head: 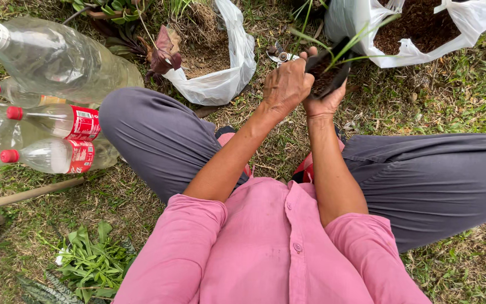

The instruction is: The person removes a plant from a bundle, places it into a small black pot, and fills the pot with soil by hand from a bag, occasionally using shears to trim the plant.

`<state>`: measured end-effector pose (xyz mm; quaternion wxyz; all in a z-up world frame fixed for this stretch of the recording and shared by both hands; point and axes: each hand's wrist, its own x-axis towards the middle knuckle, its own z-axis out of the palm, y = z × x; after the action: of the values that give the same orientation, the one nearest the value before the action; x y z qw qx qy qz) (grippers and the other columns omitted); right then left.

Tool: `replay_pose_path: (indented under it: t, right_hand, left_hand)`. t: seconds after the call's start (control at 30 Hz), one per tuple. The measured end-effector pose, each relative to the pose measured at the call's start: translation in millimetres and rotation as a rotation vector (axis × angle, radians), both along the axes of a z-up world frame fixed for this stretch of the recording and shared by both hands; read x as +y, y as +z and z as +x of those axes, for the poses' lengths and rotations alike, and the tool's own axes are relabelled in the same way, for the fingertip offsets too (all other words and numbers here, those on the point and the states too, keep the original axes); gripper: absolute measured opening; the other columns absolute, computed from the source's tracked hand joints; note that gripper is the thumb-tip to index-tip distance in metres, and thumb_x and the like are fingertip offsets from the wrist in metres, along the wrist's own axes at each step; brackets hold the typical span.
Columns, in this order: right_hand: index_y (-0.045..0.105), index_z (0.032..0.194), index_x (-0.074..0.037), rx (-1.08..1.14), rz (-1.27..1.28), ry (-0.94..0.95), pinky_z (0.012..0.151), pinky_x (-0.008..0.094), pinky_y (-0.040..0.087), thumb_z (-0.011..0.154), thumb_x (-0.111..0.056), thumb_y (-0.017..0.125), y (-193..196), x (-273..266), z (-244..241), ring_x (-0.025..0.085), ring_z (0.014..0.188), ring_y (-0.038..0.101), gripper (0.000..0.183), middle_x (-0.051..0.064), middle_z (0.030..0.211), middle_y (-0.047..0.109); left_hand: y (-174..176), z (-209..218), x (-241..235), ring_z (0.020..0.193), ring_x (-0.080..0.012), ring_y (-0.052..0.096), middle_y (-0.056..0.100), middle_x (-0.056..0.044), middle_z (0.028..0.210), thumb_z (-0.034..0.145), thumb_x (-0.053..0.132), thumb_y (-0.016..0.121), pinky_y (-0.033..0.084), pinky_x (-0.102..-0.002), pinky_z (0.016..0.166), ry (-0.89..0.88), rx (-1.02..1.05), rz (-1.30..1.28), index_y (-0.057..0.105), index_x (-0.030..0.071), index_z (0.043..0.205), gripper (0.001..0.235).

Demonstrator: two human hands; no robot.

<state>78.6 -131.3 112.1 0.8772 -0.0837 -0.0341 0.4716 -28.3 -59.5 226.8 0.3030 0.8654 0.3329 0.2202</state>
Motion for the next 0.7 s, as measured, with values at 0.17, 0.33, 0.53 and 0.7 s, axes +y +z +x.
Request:
replay_pose_path:
  t: [0.17, 0.33, 0.53, 0.7]
  right_hand:
    - [0.063, 0.131, -0.01, 0.186, -0.036, -0.024, 0.121, 0.051, 0.048, 0.102, -0.037, 0.051, -18, 0, 15, 0.038, 0.129, 0.061, 0.041, 0.015, 0.133, 0.066]
    - [0.063, 0.132, -0.007, 0.132, 0.057, -0.028, 0.116, 0.04, 0.05, 0.106, -0.039, 0.054, -12, -1, 14, 0.031, 0.128, 0.063, 0.043, 0.017, 0.132, 0.067]
    - [0.062, 0.131, -0.01, 0.228, -0.195, -0.06, 0.111, 0.046, 0.052, 0.097, -0.039, 0.051, -13, -4, 14, 0.032, 0.121, 0.065, 0.046, 0.011, 0.13, 0.069]
    - [0.062, 0.13, -0.009, 0.057, -0.141, -0.127, 0.106, 0.043, 0.057, 0.098, -0.045, 0.055, -25, 0, 19, 0.028, 0.115, 0.067, 0.048, 0.01, 0.124, 0.07]
  left_hand:
    - [6, -5, 2, 0.057, -0.0327, 0.068, 0.066, -0.017, 0.066, 0.083, 0.017, 0.058, 0.056, -0.049, 0.055, -0.017, 0.043, 0.128, 0.061, 0.004, 0.074, 0.016]
    - [12, -3, 7, 0.055, -0.0233, 0.067, 0.065, -0.011, 0.067, 0.089, 0.017, 0.058, 0.055, -0.043, 0.052, -0.03, 0.139, 0.056, 0.061, 0.005, 0.078, 0.016]
    - [44, -19, 0, 0.068, -0.0224, 0.066, 0.06, -0.01, 0.091, 0.095, 0.028, 0.064, 0.056, -0.04, 0.057, -0.068, -0.092, 0.04, 0.064, 0.002, 0.099, 0.027]
    - [56, -4, -21, 0.088, -0.0283, 0.059, 0.056, -0.014, 0.095, 0.079, 0.038, 0.077, 0.048, -0.046, 0.07, -0.131, -0.034, 0.276, 0.068, 0.003, 0.086, 0.036]
